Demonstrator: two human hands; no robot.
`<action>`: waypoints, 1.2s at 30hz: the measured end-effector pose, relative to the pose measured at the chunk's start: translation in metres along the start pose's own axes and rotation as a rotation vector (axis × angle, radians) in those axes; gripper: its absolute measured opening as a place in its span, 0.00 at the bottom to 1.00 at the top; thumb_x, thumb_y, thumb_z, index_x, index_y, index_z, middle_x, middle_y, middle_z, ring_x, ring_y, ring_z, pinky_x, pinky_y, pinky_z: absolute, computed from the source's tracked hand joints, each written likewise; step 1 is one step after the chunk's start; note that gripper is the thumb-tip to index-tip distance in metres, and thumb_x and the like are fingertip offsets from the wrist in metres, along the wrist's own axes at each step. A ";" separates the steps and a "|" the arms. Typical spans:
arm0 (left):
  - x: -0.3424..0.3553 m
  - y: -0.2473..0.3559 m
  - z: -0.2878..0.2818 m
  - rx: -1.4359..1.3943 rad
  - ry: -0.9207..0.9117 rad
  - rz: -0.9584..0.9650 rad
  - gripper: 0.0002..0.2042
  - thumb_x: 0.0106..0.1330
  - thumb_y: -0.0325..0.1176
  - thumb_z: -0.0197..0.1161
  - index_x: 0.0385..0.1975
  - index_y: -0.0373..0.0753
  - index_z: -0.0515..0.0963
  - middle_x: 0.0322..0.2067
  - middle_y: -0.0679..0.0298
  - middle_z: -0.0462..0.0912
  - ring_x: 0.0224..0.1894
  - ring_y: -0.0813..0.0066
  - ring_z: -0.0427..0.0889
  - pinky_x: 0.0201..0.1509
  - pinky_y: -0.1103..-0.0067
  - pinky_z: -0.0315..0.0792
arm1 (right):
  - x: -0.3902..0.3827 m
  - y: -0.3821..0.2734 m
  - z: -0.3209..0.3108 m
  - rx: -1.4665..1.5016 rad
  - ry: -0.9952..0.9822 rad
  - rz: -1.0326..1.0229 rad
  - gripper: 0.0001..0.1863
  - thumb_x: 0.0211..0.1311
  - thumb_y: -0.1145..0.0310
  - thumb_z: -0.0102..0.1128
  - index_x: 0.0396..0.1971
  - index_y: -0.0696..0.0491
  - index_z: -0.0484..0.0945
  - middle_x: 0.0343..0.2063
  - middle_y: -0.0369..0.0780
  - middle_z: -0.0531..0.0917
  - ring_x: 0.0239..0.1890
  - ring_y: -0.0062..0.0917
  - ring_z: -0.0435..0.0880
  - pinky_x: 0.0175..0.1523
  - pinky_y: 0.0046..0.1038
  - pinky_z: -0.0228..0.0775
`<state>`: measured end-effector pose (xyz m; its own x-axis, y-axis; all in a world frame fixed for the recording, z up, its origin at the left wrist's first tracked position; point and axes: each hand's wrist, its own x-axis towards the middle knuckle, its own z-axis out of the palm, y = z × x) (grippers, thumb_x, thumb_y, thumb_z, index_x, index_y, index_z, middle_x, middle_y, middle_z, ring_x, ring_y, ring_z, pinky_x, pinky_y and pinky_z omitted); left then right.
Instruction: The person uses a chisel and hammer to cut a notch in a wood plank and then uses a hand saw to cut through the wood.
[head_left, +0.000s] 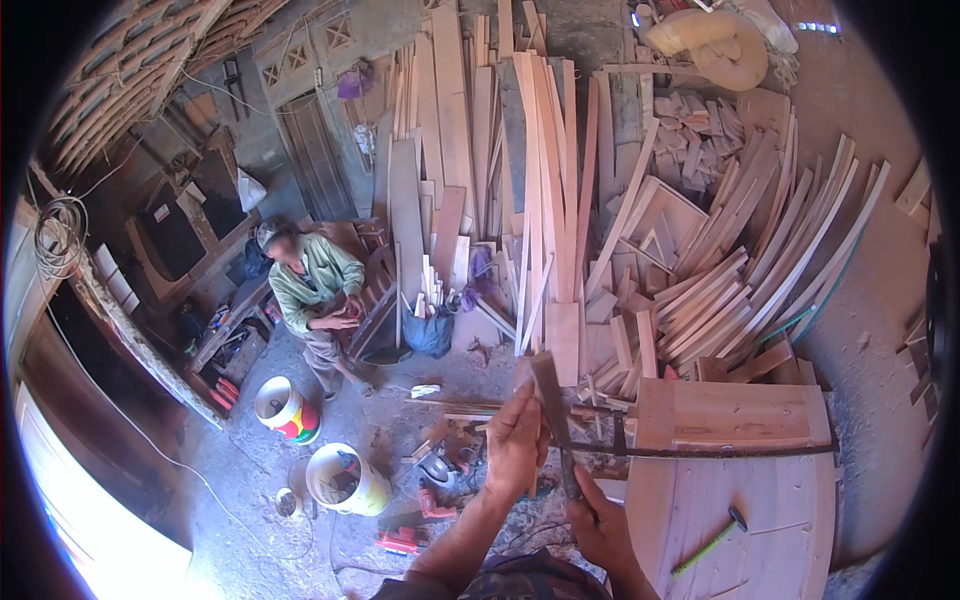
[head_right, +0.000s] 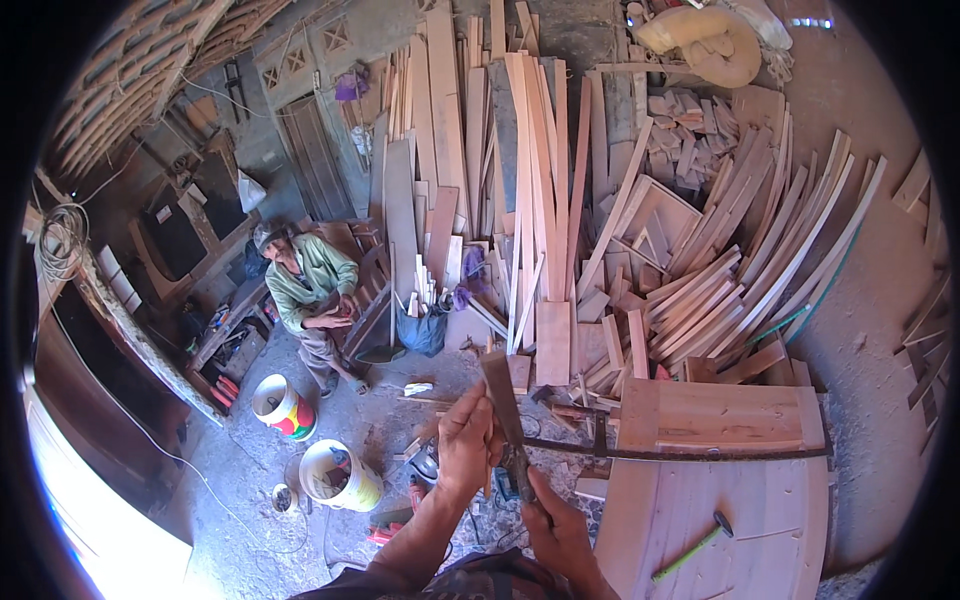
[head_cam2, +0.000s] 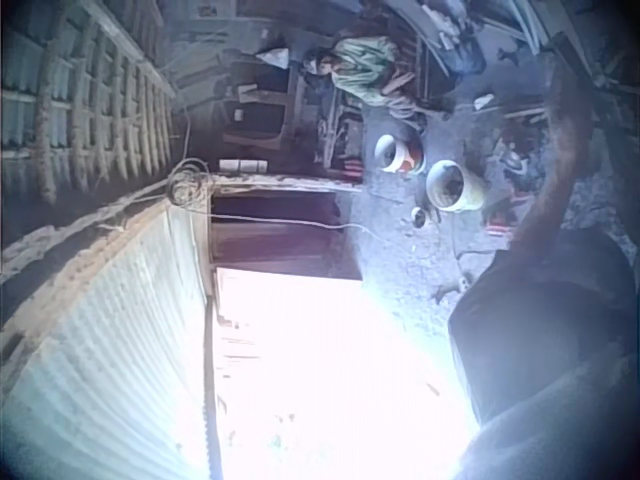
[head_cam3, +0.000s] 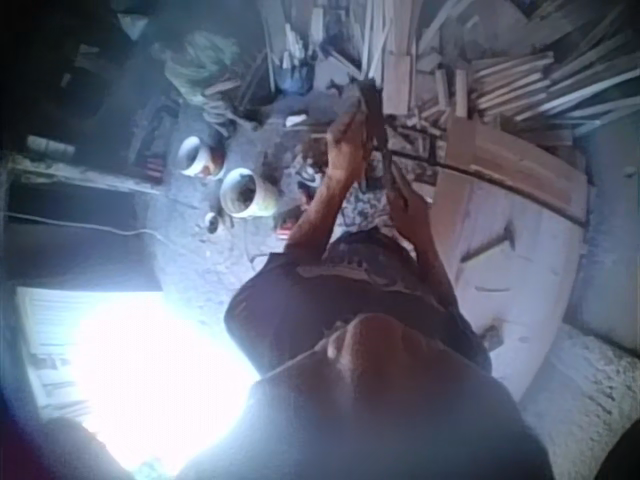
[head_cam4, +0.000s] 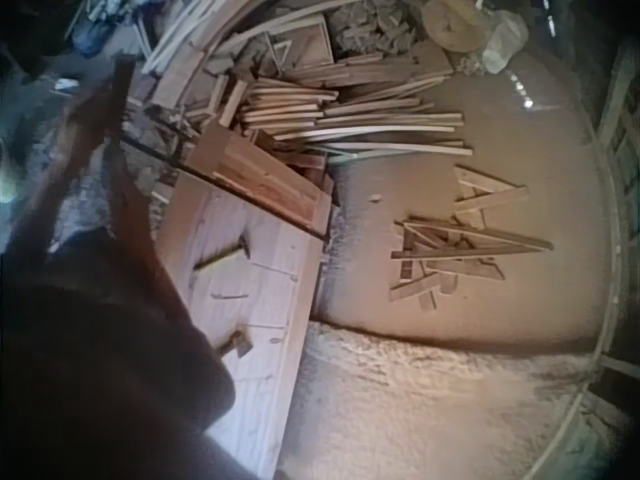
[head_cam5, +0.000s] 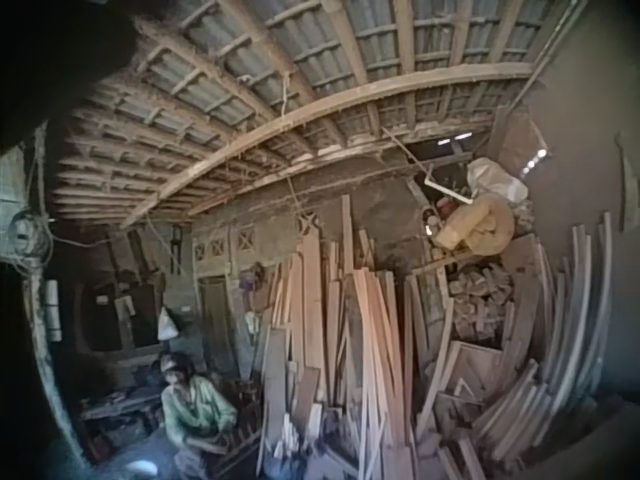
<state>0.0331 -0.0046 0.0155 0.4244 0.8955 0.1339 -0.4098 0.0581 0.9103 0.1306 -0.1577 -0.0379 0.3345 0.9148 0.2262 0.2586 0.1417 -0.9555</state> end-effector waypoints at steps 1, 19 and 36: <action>-0.013 -0.013 0.005 0.072 -0.048 0.002 0.18 0.75 0.31 0.52 0.62 0.38 0.72 0.23 0.73 0.74 0.16 0.87 0.68 0.16 0.87 0.61 | 0.006 -0.005 -0.001 -0.003 0.082 0.027 0.28 0.69 0.72 0.53 0.68 0.58 0.64 0.21 0.33 0.75 0.21 0.13 0.70 0.27 0.20 0.66; 0.020 0.003 -0.011 -0.140 0.090 0.004 0.16 0.76 0.31 0.51 0.61 0.41 0.74 0.19 0.71 0.73 0.15 0.88 0.66 0.14 0.87 0.60 | -0.010 -0.010 -0.003 -0.027 -0.075 0.089 0.27 0.67 0.72 0.56 0.65 0.60 0.67 0.23 0.36 0.75 0.26 0.16 0.71 0.34 0.22 0.68; 0.017 -0.004 -0.011 -0.259 0.072 -0.015 0.17 0.76 0.30 0.50 0.62 0.38 0.73 0.30 0.69 0.78 0.24 0.89 0.70 0.25 0.88 0.66 | -0.005 -0.004 -0.006 -0.089 -0.049 -0.010 0.29 0.68 0.73 0.54 0.68 0.58 0.64 0.24 0.33 0.76 0.23 0.14 0.71 0.31 0.20 0.67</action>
<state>0.0335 0.0155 0.0100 0.3775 0.9222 0.0844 -0.6008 0.1745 0.7801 0.1333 -0.1653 -0.0339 0.2877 0.9311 0.2241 0.3415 0.1188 -0.9323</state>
